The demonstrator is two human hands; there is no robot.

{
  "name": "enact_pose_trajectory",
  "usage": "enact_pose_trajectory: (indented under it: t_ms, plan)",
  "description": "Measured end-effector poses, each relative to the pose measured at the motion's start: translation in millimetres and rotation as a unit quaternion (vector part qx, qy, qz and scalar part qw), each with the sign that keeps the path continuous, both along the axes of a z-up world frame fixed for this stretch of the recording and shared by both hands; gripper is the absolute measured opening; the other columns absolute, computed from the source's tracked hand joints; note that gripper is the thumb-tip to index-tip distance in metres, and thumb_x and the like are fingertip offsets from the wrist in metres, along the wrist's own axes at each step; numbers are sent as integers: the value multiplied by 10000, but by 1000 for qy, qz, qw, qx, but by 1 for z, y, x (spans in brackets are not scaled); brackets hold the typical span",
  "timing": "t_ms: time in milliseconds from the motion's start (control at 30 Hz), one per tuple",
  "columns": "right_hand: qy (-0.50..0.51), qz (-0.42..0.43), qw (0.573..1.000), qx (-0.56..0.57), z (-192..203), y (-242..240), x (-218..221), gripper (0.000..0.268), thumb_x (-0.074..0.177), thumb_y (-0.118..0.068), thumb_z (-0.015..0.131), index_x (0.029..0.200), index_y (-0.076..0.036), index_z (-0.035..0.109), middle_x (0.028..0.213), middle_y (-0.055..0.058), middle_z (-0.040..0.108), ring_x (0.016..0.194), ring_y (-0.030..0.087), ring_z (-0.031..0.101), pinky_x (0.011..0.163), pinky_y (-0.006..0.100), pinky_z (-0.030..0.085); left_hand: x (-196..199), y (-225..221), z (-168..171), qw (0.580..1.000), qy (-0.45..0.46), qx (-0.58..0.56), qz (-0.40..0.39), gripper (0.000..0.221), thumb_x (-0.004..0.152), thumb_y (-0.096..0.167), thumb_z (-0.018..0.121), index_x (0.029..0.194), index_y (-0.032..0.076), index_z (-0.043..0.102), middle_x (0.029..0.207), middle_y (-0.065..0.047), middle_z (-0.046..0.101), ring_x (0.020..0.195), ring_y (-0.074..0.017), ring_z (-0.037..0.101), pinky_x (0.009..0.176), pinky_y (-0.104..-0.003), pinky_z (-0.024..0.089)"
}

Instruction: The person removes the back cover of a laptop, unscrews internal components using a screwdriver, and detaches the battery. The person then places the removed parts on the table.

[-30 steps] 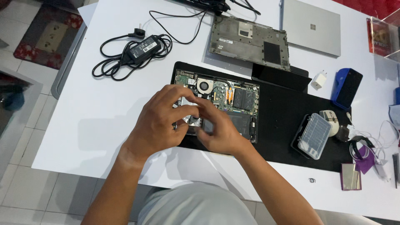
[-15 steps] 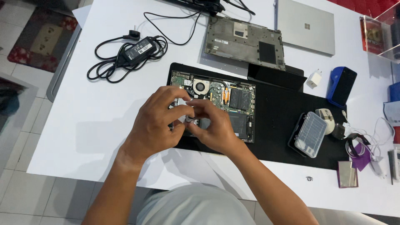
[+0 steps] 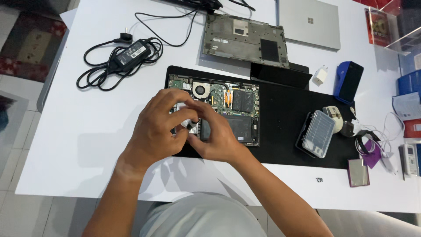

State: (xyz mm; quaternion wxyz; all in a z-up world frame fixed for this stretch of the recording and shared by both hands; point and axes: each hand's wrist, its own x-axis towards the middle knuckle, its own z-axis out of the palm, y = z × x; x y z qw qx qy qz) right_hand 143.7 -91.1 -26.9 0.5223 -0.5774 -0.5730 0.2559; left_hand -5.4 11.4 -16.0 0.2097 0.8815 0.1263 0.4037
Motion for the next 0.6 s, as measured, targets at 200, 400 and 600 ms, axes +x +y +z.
enact_pose_trajectory:
  t_ms: [200,400,600]
  plan:
    - [30,-40,999,-18,-23,2,3,478,787,-3,818,1234,-40,652,966,152,776,959,346,776,895,472,617,5,3,1,1000,14,-15,0,384,625,-116,629,887,134,758,1093,-48,642,1167,-349,625,908,-470,536]
    - [8,-55,998,-16,-11,2,1,571,728,-84,882,1252,-45,658,1002,179,743,977,384,752,893,456,636,9,3,-2,1000,-2,0,-3,373,637,-120,607,852,147,754,1097,-29,627,1181,-336,630,940,-477,537]
    - [88,-44,995,-11,-25,-1,1,503,819,12,761,1297,-68,627,1004,143,752,945,343,760,906,428,628,11,3,2,1000,10,-3,-8,340,630,-144,616,822,106,743,1092,-58,654,1171,-367,646,992,-491,538]
